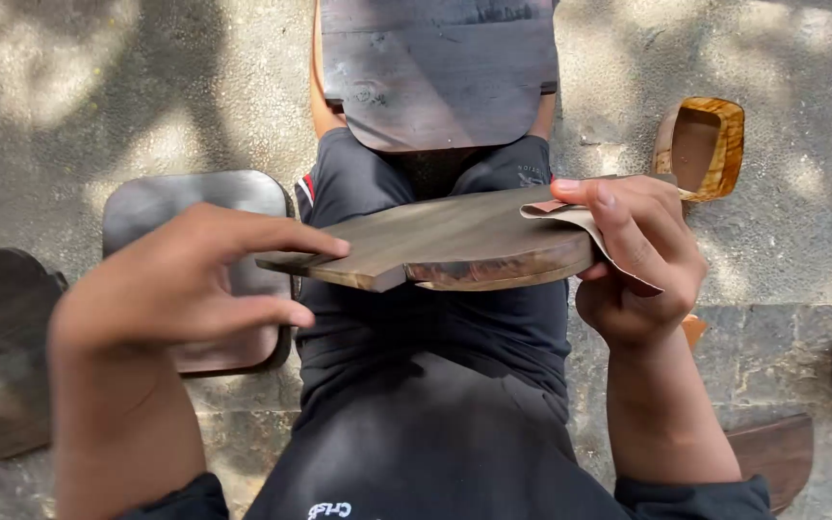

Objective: Sanding a dark wooden board with sandpaper to smooth the surface

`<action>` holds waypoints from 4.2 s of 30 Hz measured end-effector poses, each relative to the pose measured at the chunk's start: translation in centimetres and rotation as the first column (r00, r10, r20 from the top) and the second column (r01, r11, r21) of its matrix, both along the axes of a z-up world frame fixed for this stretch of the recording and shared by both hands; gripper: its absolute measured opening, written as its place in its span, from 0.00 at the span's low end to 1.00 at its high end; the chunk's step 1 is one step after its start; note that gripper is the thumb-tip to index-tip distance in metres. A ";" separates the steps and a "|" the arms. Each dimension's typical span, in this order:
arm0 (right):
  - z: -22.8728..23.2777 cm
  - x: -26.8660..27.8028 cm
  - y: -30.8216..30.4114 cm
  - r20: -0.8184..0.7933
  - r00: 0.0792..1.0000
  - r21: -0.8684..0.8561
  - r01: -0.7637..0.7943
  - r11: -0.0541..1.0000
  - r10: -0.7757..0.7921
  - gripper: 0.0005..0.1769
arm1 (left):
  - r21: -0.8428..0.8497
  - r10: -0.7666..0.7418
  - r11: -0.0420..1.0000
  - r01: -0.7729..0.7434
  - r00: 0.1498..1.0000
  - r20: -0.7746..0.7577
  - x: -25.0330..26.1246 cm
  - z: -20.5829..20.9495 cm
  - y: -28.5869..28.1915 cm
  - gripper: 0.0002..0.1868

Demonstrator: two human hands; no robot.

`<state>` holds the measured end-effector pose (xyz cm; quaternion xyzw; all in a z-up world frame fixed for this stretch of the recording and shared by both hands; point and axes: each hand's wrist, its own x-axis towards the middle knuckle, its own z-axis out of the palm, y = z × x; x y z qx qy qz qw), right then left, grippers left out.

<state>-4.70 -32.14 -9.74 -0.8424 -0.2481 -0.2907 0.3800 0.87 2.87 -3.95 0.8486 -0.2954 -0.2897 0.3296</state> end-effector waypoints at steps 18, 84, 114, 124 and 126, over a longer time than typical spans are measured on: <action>2.3 -3.0 -1.4 -0.054 0.975 0.087 0.220 0.972 -0.216 0.19 | -0.403 0.433 0.883 -0.240 0.748 0.503 -3.8 -1.4 -6.9 0.21; 5.8 -1.1 -0.9 -0.042 0.952 -0.486 0.246 0.839 -0.304 0.18 | -0.220 0.325 0.946 -0.239 0.684 0.653 -2.9 1.1 -15.2 0.06; 5.9 0.1 -2.5 -0.022 0.962 -0.037 0.272 0.962 -0.273 0.18 | -0.676 0.495 0.737 0.005 0.677 0.545 -1.8 -1.0 -12.0 0.15; 6.4 -0.6 3.2 -0.165 0.979 0.071 0.135 0.988 -0.122 0.19 | -0.204 0.244 0.970 -0.133 0.555 0.795 -2.8 5.7 -10.6 0.07; 5.4 -1.4 3.3 -0.085 0.981 -0.037 0.172 0.984 -0.175 0.22 | -0.152 0.205 0.979 -0.138 0.601 0.772 -3.1 5.6 -10.9 0.05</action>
